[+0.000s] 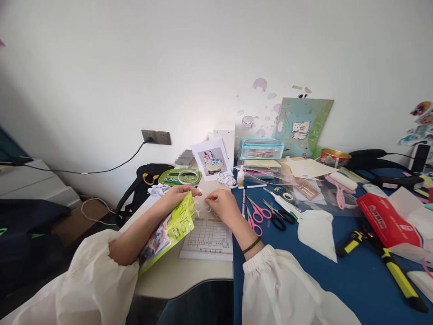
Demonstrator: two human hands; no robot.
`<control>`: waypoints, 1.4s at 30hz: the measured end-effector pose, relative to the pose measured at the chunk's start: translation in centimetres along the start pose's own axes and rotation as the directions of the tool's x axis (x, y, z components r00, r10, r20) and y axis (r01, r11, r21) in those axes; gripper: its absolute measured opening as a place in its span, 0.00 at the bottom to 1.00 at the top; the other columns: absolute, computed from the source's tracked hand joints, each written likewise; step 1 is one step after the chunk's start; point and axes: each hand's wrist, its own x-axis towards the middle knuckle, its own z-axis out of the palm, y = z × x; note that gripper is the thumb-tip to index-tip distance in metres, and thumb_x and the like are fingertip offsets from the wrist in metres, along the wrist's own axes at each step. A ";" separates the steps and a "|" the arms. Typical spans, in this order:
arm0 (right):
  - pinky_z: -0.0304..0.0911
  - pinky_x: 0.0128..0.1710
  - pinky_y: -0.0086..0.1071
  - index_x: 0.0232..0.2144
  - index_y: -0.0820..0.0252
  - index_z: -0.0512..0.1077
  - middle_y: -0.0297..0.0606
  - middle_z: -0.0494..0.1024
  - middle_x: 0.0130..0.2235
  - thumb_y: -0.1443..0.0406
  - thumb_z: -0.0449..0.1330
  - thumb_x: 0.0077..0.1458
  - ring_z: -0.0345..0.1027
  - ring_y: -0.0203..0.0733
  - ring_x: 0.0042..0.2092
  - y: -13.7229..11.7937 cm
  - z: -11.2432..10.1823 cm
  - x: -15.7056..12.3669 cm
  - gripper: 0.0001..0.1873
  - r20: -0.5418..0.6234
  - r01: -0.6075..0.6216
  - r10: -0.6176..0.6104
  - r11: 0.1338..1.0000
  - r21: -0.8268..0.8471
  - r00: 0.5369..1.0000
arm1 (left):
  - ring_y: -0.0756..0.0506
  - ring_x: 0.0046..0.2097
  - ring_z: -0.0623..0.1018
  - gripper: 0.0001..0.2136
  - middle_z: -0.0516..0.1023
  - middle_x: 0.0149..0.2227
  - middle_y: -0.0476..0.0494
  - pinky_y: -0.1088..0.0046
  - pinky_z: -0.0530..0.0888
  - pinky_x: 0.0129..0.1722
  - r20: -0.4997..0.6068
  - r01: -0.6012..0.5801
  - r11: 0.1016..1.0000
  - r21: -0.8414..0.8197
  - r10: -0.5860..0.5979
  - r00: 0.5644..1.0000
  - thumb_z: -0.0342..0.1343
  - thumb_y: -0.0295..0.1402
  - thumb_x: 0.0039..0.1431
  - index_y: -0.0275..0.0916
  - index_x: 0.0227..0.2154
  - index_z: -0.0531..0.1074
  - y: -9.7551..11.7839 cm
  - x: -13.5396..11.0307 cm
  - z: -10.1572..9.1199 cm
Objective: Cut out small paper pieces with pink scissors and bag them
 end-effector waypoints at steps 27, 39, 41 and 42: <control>0.69 0.37 0.36 0.36 0.64 0.72 0.36 0.76 0.37 0.62 0.58 0.60 0.72 0.38 0.35 0.0 -0.5 0.0 0.09 -0.115 0.007 0.013 0.985 0.175 0.993 | 0.52 0.27 0.73 0.11 0.73 0.31 0.48 0.75 0.73 0.25 0.032 -0.081 0.997 0.012 0.081 0.996 0.53 0.37 0.62 0.33 0.40 0.70 -0.5 0.1 0.5; 0.69 0.38 0.37 0.36 0.63 0.72 0.37 0.76 0.37 0.63 0.57 0.60 0.72 0.39 0.37 -0.5 -0.7 -0.4 0.08 -0.113 0.013 0.001 0.992 0.125 0.994 | 0.51 0.29 0.74 0.10 0.74 0.32 0.47 0.73 0.74 0.28 0.007 -0.082 0.996 -0.020 0.083 0.997 0.53 0.36 0.62 0.33 0.38 0.71 -0.1 0.0 0.0; 0.69 0.38 0.37 0.36 0.64 0.72 0.36 0.76 0.37 0.62 0.58 0.60 0.72 0.38 0.37 -0.4 -0.8 -0.3 0.09 -0.115 0.012 0.003 0.992 0.125 0.993 | 0.51 0.29 0.74 0.11 0.74 0.32 0.47 0.73 0.74 0.28 -0.001 -0.083 0.996 -0.021 0.083 0.997 0.52 0.38 0.63 0.33 0.39 0.70 -0.1 0.0 -0.2; 0.69 0.38 0.37 0.36 0.63 0.72 0.37 0.76 0.37 0.62 0.58 0.60 0.71 0.38 0.37 -0.4 -0.7 -0.3 0.09 -0.117 0.015 0.000 0.992 0.125 0.993 | 0.51 0.29 0.74 0.12 0.74 0.32 0.47 0.73 0.74 0.28 -0.004 -0.086 0.996 -0.020 0.086 0.996 0.52 0.38 0.63 0.33 0.39 0.71 0.0 0.0 -0.2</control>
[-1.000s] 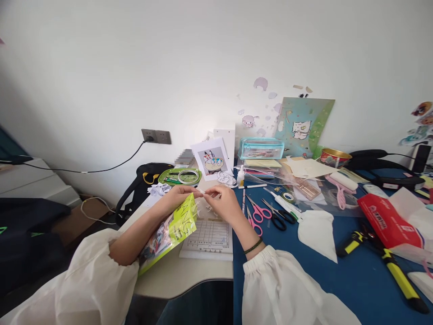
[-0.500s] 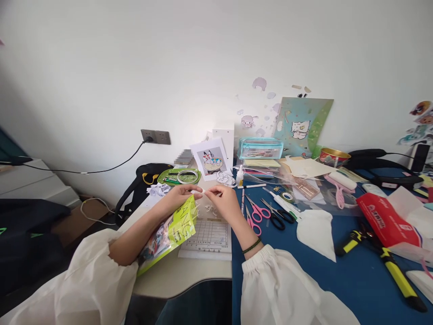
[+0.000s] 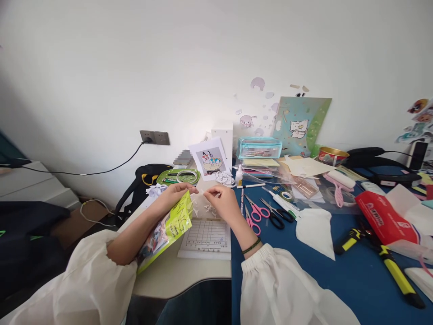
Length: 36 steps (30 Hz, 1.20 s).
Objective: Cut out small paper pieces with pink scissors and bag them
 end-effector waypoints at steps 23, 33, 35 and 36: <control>0.69 0.34 0.33 0.30 0.64 0.71 0.36 0.75 0.36 0.63 0.59 0.59 0.71 0.36 0.34 -2.0 -2.4 -1.1 0.09 0.251 0.079 -0.156 0.953 0.291 0.955 | 0.52 0.26 0.73 0.10 0.73 0.31 0.49 0.75 0.72 0.25 -0.200 -0.041 0.996 0.073 0.055 0.978 0.54 0.36 0.62 0.33 0.38 0.70 1.0 -0.4 0.5; 0.69 0.36 0.36 0.34 0.64 0.72 0.35 0.76 0.35 0.60 0.55 0.62 0.72 0.38 0.35 -1.3 -1.2 -1.0 0.12 0.236 0.060 -0.116 0.970 0.234 0.965 | 0.51 0.28 0.74 0.09 0.73 0.32 0.48 0.74 0.73 0.27 -0.180 -0.029 0.999 0.037 0.035 0.983 0.54 0.35 0.62 0.33 0.38 0.70 0.7 -0.1 0.7; 0.69 0.36 0.36 0.34 0.64 0.72 0.35 0.76 0.34 0.60 0.54 0.63 0.72 0.38 0.34 -0.7 -1.4 -0.7 0.13 0.199 0.064 -0.101 0.980 0.187 0.975 | 0.51 0.28 0.74 0.10 0.73 0.32 0.48 0.74 0.73 0.27 -0.174 -0.019 1.000 -0.003 0.018 0.985 0.54 0.35 0.62 0.33 0.39 0.70 0.9 -0.1 0.4; 0.69 0.36 0.36 0.35 0.64 0.72 0.35 0.76 0.34 0.60 0.54 0.63 0.72 0.37 0.34 -0.3 -1.5 -0.5 0.13 0.177 0.065 -0.093 0.986 0.154 0.980 | 0.51 0.28 0.74 0.10 0.74 0.33 0.48 0.74 0.73 0.27 -0.177 -0.016 1.000 -0.026 0.011 0.984 0.54 0.35 0.62 0.33 0.40 0.70 1.1 -0.2 0.3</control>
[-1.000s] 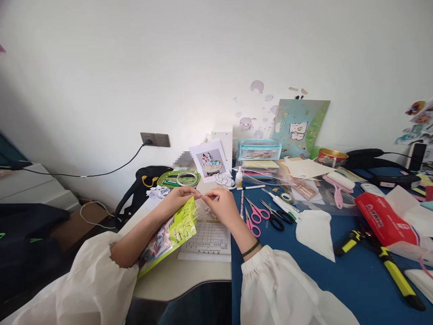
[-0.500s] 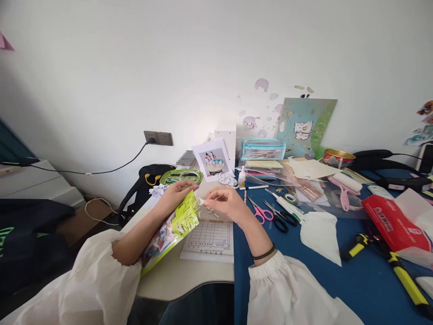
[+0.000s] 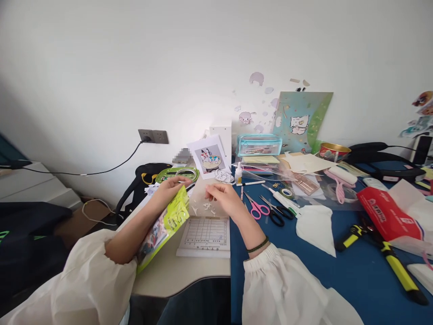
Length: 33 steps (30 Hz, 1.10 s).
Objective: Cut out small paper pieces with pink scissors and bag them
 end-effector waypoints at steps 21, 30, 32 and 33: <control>0.64 0.45 0.43 0.34 0.62 0.73 0.37 0.76 0.38 0.61 0.58 0.60 0.69 0.42 0.42 0.5 2.6 -0.1 0.09 0.106 0.301 -0.288 0.815 -0.495 0.952 | 0.53 0.24 0.71 0.12 0.72 0.29 0.50 0.77 0.71 0.23 -0.003 0.022 0.983 -0.183 -0.023 1.000 0.51 0.39 0.63 0.33 0.36 0.70 0.7 -0.2 -1.3; 0.69 0.36 0.35 0.35 0.63 0.72 0.36 0.75 0.37 0.62 0.56 0.62 0.71 0.37 0.35 1.1 1.9 0.7 0.09 -0.230 0.131 -0.207 0.943 -0.307 0.951 | 0.50 0.32 0.75 0.09 0.75 0.34 0.47 0.71 0.75 0.31 0.218 0.024 0.997 -0.075 -0.007 0.976 0.55 0.35 0.61 0.33 0.38 0.71 0.5 -0.5 -0.3; 0.69 0.35 0.34 0.35 0.63 0.72 0.36 0.76 0.36 0.62 0.56 0.61 0.71 0.37 0.35 1.1 1.9 0.7 0.09 -0.249 0.120 -0.186 0.958 -0.261 0.951 | 0.50 0.30 0.75 0.09 0.74 0.32 0.48 0.72 0.74 0.29 0.250 0.025 0.999 -0.045 -0.013 0.968 0.55 0.35 0.61 0.33 0.36 0.72 0.2 -0.5 0.1; 0.69 0.35 0.35 0.35 0.63 0.72 0.36 0.76 0.36 0.62 0.56 0.61 0.71 0.37 0.35 1.0 1.9 0.7 0.09 -0.256 0.114 -0.176 0.964 -0.240 0.950 | 0.51 0.29 0.74 0.09 0.74 0.31 0.49 0.73 0.74 0.28 0.258 0.026 0.999 -0.032 -0.017 0.966 0.55 0.35 0.61 0.32 0.35 0.71 0.0 -0.4 0.2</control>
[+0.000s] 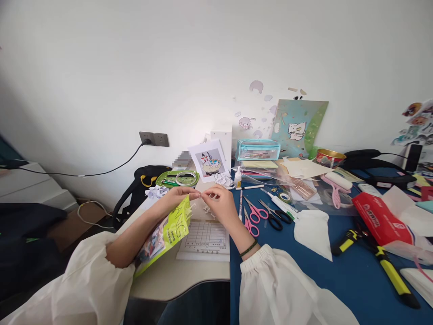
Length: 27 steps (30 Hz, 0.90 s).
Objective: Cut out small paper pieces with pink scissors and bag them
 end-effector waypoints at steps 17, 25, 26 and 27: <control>0.69 0.38 0.37 0.37 0.64 0.72 0.36 0.76 0.37 0.62 0.57 0.61 0.71 0.39 0.37 0.4 -0.9 0.2 0.10 -0.014 -0.201 0.211 0.948 0.246 0.977 | 0.51 0.28 0.74 0.09 0.74 0.32 0.48 0.74 0.73 0.27 -0.017 0.007 0.999 0.042 -0.007 1.000 0.54 0.35 0.62 0.33 0.37 0.71 -0.8 0.4 0.1; 0.69 0.38 0.37 0.37 0.63 0.72 0.37 0.76 0.38 0.63 0.58 0.60 0.71 0.38 0.37 0.1 -0.1 0.3 0.08 0.011 -0.230 0.238 0.924 0.305 0.971 | 0.50 0.29 0.74 0.10 0.74 0.32 0.48 0.73 0.74 0.28 -0.016 0.003 0.999 0.047 -0.002 1.000 0.54 0.36 0.62 0.33 0.37 0.71 -1.0 0.4 0.2; 0.69 0.38 0.37 0.37 0.64 0.72 0.37 0.76 0.38 0.63 0.58 0.60 0.72 0.39 0.37 0.4 -0.2 0.3 0.08 -0.005 -0.240 0.255 0.918 0.317 0.967 | 0.50 0.29 0.74 0.10 0.74 0.33 0.48 0.73 0.74 0.29 -0.018 0.005 0.999 0.047 -0.005 1.000 0.53 0.36 0.62 0.33 0.38 0.71 -1.1 0.4 0.1; 0.69 0.38 0.37 0.37 0.64 0.72 0.37 0.76 0.38 0.63 0.58 0.60 0.72 0.39 0.37 0.6 -0.4 0.3 0.09 -0.021 -0.250 0.272 0.910 0.329 0.962 | 0.50 0.30 0.74 0.10 0.74 0.33 0.47 0.72 0.74 0.29 -0.022 0.007 0.999 0.047 -0.006 1.000 0.53 0.36 0.62 0.33 0.38 0.71 -1.1 0.5 0.1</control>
